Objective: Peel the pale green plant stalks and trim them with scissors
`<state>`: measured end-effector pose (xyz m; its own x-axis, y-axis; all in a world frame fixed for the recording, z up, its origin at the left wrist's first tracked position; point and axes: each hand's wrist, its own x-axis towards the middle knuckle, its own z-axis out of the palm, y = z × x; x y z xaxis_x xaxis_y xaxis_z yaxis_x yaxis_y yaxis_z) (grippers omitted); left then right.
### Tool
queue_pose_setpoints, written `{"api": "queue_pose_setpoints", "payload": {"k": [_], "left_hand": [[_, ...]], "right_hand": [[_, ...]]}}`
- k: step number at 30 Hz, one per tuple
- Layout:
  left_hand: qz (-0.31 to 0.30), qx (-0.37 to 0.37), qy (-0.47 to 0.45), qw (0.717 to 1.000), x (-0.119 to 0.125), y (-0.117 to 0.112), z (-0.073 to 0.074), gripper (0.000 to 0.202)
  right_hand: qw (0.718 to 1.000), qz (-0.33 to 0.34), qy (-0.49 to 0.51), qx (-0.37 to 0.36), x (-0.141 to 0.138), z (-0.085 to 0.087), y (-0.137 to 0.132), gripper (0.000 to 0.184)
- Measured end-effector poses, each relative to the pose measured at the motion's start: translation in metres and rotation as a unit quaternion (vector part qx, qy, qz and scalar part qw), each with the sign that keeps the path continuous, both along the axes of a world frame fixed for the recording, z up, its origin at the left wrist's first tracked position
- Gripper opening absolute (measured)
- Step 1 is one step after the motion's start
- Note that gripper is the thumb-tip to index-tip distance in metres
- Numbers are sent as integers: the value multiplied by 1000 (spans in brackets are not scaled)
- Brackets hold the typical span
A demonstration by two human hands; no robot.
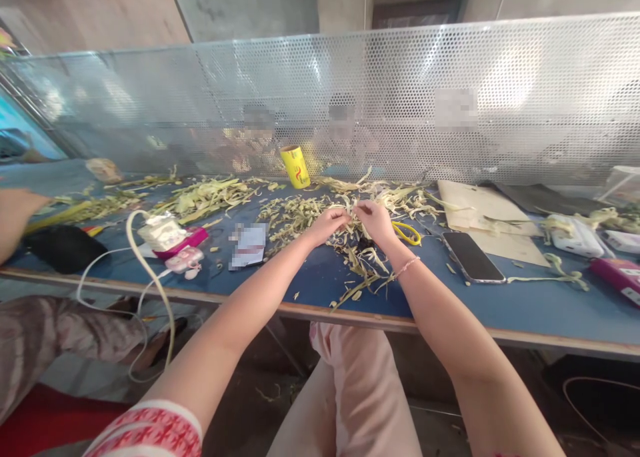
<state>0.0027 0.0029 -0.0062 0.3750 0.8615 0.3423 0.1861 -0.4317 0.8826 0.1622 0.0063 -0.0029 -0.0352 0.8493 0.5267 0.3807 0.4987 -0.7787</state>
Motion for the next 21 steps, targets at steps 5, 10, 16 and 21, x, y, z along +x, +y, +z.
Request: {"api": "queue_pose_setpoints", "payload": {"k": [5,10,16,21], "left_hand": [[-12,7,0,1000,0,-1,2,12],[-5,40,5,999,-1,2,-1,12],[-4,89,25,996,-2,2,-2,18],[12,115,31,993,-2,0,0,16]], "right_hand": [[994,83,68,-2,-6,-4,0,29],[972,157,159,-70,-10,-3,-7,34],[959,156,186,-150,-5,4,-12,47],[967,164,123,-151,-3,6,-14,45]]}}
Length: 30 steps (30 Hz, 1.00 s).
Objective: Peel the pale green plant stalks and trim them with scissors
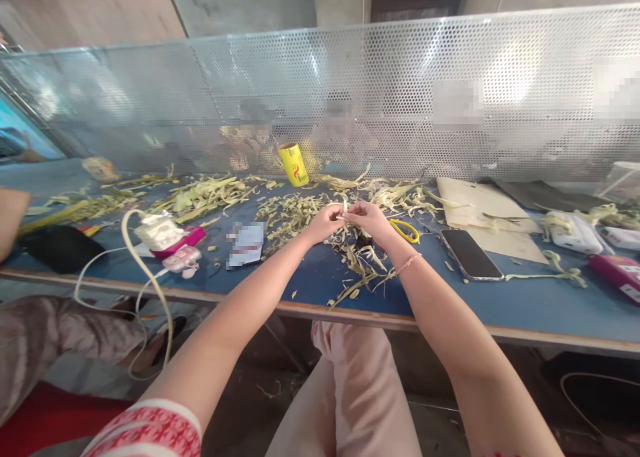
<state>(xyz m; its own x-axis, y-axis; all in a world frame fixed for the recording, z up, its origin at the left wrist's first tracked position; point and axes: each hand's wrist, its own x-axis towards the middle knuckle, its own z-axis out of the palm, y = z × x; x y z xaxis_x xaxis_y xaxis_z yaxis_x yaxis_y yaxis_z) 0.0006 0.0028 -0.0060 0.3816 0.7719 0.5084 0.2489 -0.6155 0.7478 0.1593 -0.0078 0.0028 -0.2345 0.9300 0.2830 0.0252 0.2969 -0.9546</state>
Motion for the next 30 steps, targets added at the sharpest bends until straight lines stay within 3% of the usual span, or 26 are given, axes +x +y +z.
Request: {"api": "queue_pose_setpoints", "payload": {"k": [14,25,30], "left_hand": [[-25,-65,-67,995,5,6,-9,20],[-11,-160,-167,973,12,-1,-4,24],[13,-186,-233,954,16,3,-8,33]], "right_hand": [[985,-85,-99,115,-1,-15,15,27],[988,-128,-15,81,-3,-25,25,27],[989,-133,11,66,-2,-23,25,26]]}}
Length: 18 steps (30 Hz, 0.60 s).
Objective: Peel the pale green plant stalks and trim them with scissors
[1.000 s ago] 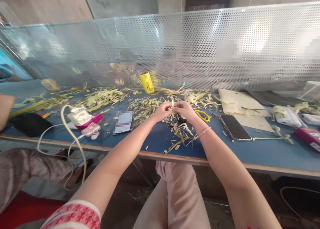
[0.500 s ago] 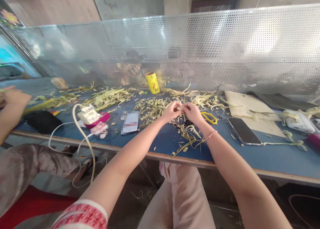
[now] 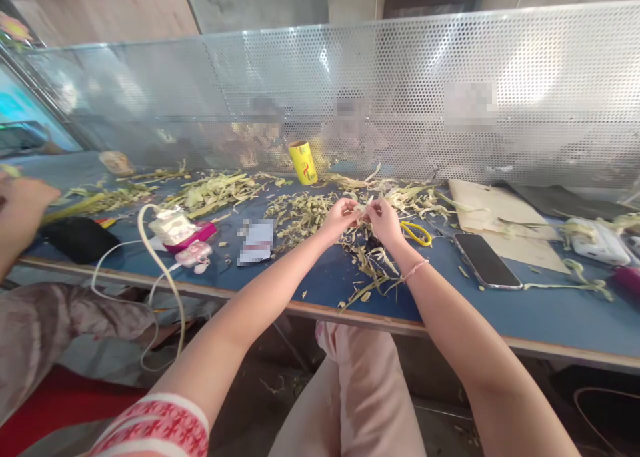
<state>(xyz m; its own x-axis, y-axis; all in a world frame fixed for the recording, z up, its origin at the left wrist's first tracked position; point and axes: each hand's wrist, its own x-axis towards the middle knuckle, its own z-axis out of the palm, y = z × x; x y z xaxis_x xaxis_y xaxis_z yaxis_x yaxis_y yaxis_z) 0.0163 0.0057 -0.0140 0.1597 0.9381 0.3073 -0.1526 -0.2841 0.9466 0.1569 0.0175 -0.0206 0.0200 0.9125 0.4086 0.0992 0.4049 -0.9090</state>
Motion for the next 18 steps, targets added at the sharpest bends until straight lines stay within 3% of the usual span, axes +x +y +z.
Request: {"api": "queue_pose_setpoints", "payload": {"k": [6,12,18], "left_hand": [[9,-25,-33,999,1,0,0,28],[-25,-83,-99,991,1,-4,8,4],[-39,-87,-90,991,0,-6,9,7]], "right_hand": [[1000,-8,-8,2,2,3,-2,26],[998,-35,-54,29,2,4,-4,25],[994,-41,-89,45,2,5,-6,24]]}}
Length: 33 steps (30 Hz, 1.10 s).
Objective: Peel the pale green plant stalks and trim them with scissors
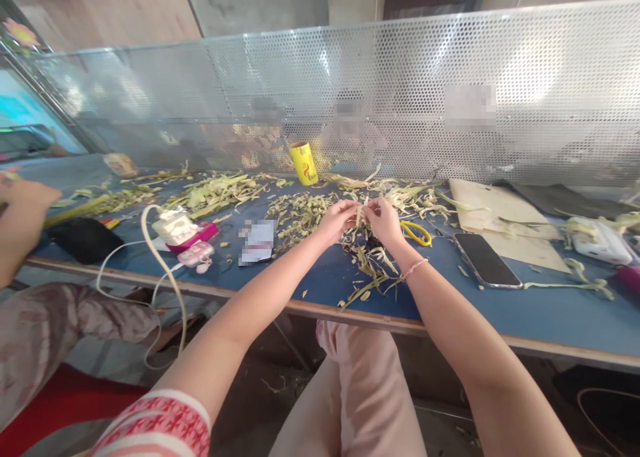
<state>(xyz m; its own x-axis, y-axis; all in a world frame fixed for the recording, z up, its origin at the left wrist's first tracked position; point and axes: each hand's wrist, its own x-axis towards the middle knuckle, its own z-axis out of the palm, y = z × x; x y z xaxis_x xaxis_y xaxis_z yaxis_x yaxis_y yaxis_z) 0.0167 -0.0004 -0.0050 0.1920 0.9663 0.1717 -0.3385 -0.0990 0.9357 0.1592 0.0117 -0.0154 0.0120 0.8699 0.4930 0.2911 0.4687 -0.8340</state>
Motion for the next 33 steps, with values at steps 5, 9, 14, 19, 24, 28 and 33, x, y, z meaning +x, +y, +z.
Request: {"api": "queue_pose_setpoints", "payload": {"k": [5,9,14,19,24,28,33], "left_hand": [[-13,-2,-12,1000,1,2,-3,13],[-21,-26,-24,999,-1,4,-4,21],[-4,-45,-22,999,-3,5,-2,23],[2,-45,-17,999,-4,5,-2,25],[-1,-45,-19,999,-2,5,-3,26],[-2,-35,-23,999,1,8,-8,24],[94,38,51,994,5,12,-15,14]], "right_hand": [[1000,-4,-2,5,-2,1,-2,21],[999,19,29,-30,-6,3,-5,25],[995,31,73,-63,-9,2,-4,32],[994,36,63,-87,-9,-1,-1,38],[999,27,18,-30,-9,-7,5,38],[1000,-17,-9,-23,-10,-8,4,29],[998,-21,-46,-29,-16,-4,-4,20]]}}
